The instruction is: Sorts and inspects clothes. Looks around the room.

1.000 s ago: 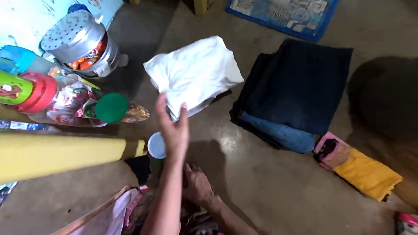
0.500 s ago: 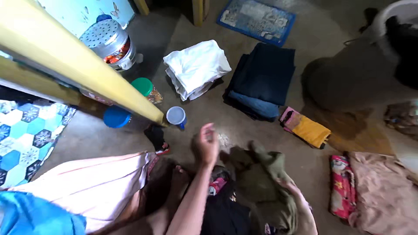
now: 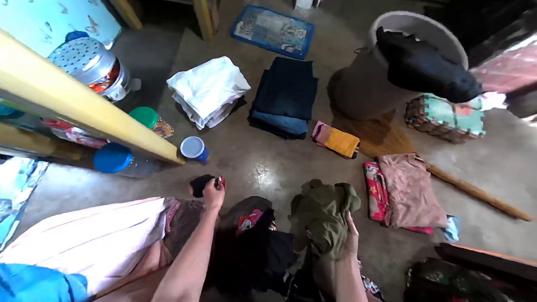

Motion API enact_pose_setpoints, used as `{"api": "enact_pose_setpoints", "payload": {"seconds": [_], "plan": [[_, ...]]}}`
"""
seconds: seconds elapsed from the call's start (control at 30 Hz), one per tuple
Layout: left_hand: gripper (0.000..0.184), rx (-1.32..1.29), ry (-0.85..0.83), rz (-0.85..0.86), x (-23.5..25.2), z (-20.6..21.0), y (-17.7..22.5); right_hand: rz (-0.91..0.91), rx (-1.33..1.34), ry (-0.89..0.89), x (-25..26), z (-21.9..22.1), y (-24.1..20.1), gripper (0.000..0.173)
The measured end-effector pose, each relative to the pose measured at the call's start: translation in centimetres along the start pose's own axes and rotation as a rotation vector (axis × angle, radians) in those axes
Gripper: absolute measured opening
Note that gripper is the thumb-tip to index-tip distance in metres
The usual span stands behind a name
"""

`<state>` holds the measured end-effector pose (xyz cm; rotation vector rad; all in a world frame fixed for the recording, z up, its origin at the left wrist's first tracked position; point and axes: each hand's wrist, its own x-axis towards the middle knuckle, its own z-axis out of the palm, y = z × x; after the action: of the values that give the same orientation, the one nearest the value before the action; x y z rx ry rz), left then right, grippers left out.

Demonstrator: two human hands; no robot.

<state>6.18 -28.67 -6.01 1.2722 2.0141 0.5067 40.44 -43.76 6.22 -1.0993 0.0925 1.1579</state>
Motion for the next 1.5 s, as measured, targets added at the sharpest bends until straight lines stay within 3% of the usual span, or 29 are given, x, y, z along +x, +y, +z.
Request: {"api": "enact_pose_setpoints", "payload": {"seconds": [0.07, 0.17, 0.27, 0.33, 0.43, 0.47, 0.53, 0.7, 0.8, 0.97, 1.07, 1.23, 1.37, 1.5], "plan": [[0.072, -0.035, -0.062, 0.066, -2.8, 2.7, 2.0, 0.019, -0.222, 0.165, 0.5, -0.4, 0.2, 0.041], [0.117, 0.202, -0.407, -0.026, -9.3, 4.1, 5.4, 0.003, -1.071, 0.315, 2.9, -5.2, 1.4, 0.043], [0.134, 0.506, -0.718, -0.072, -15.2, 5.2, 6.2, 0.003, -1.761, 0.287, 1.9, -7.3, 2.4, 0.058], [0.122, 0.612, -0.701, -0.023, -17.8, 5.8, 5.4, 0.114, -1.979, 0.161, 0.2, -6.9, 4.0, 0.069], [0.079, 0.571, -0.627, 0.009, -19.4, 5.0, 4.4, 0.366, -2.263, -0.107, -2.5, -8.4, 6.9, 0.087], [0.072, 0.511, -0.631, -0.012, -19.3, 4.3, 4.5, 0.405, -2.342, -0.183, -3.4, -8.8, 7.3, 0.087], [0.066, 0.362, -0.609, -0.034, -18.6, 2.7, 5.3, 0.437, -2.450, -0.316, -4.9, -8.8, 7.1, 0.068], [0.059, 0.023, -0.575, 0.127, -17.1, -2.8, 10.7, 0.443, -2.373, -0.402, -6.4, -7.1, 5.7, 0.053], [0.054, -0.119, -0.553, 0.278, -16.7, -5.9, 13.9, 0.502, -2.209, -0.359, -6.8, -6.7, 5.1, 0.053], [0.045, -0.149, -0.461, 0.373, -18.1, -11.4, 18.0, 0.562, -1.852, -0.405, -7.4, -8.6, 7.5, 0.062], [0.037, -0.251, -0.474, 0.429, -20.5, -14.7, 20.8, 0.448, -1.782, -0.320, -7.6, -7.4, 9.2, 0.074], [0.027, -0.352, -0.472, 0.610, -22.9, -21.1, 25.2, 0.139, -1.314, -0.277, -6.7, -1.2, 9.0, 0.098], [0.017, -0.363, -0.368, 0.659, -25.4, -26.3, 28.1, 0.053, -1.328, -0.339, -6.4, 2.1, 6.9, 0.074], [0.015, -0.432, -0.210, 0.794, -25.0, -28.4, 28.5, 0.098, -1.589, -0.447, -7.3, -0.3, 9.3, 0.031]]}}
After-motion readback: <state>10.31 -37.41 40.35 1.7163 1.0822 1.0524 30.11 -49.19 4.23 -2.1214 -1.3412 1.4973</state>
